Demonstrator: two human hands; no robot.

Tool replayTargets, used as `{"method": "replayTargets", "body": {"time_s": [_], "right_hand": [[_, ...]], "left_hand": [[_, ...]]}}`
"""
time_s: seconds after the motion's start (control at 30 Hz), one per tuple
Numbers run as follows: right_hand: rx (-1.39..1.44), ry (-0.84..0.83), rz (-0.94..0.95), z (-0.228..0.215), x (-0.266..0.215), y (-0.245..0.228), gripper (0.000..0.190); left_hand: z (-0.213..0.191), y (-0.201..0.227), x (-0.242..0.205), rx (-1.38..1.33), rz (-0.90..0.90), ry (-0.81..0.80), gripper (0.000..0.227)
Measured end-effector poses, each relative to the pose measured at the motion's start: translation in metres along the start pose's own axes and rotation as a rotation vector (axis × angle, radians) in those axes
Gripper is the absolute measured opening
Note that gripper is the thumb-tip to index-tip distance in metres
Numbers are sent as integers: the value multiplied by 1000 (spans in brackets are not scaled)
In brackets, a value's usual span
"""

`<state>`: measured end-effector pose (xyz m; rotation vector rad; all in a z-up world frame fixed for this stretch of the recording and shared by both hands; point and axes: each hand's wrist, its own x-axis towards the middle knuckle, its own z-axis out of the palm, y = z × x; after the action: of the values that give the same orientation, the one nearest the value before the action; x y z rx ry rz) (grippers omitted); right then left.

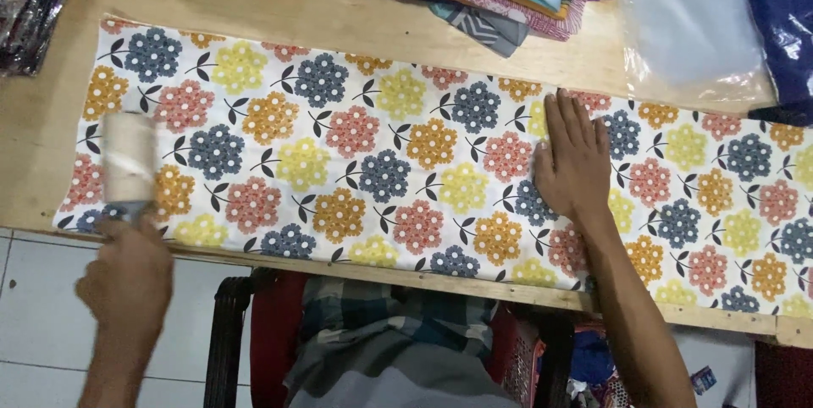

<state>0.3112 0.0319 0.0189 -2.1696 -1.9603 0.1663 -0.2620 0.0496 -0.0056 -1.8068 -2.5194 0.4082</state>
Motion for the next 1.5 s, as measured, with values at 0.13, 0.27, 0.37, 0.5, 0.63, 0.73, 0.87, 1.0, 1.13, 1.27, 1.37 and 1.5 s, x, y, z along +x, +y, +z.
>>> {"method": "replayTargets", "body": {"time_s": [0.13, 0.27, 0.37, 0.5, 0.63, 0.73, 0.87, 1.0, 1.13, 1.27, 1.37, 1.5], "right_hand": [[0, -9, 11, -2, 1, 0, 66], [2, -26, 23, -2, 2, -3, 68], [1, -44, 30, -3, 3, -1, 67], [-9, -44, 13, -1, 2, 0, 67], [20, -26, 4, 1, 0, 3, 68], [-6, -19, -2, 0, 0, 3, 68], [-5, -33, 12, 0, 1, 1, 68], [-4, -48, 21, 0, 1, 2, 69], [-6, -51, 20, 0, 1, 2, 68], [-20, -88, 38, -4, 5, -2, 68], [-16, -82, 39, -4, 2, 4, 68], [-16, -58, 22, 2, 3, 7, 67]], "left_hand": [[64, -59, 34, 225, -19, 209, 55], [48, -81, 51, 124, -83, 170, 54], [41, -82, 54, -83, -133, 90, 56], [33, -88, 51, -173, -172, 71, 56], [-25, -46, 5, -319, -189, 61, 50], [-21, -2, -48, -442, -110, 65, 35], [-26, 90, -134, -141, 297, -52, 29], [-75, 171, -209, -548, 390, -589, 41], [-79, 195, -225, -520, 550, -680, 25], [-50, 196, -226, -433, 508, -630, 38], [-55, 200, -225, -356, 428, -664, 44], [-90, 197, -212, -383, 281, -785, 39]]}}
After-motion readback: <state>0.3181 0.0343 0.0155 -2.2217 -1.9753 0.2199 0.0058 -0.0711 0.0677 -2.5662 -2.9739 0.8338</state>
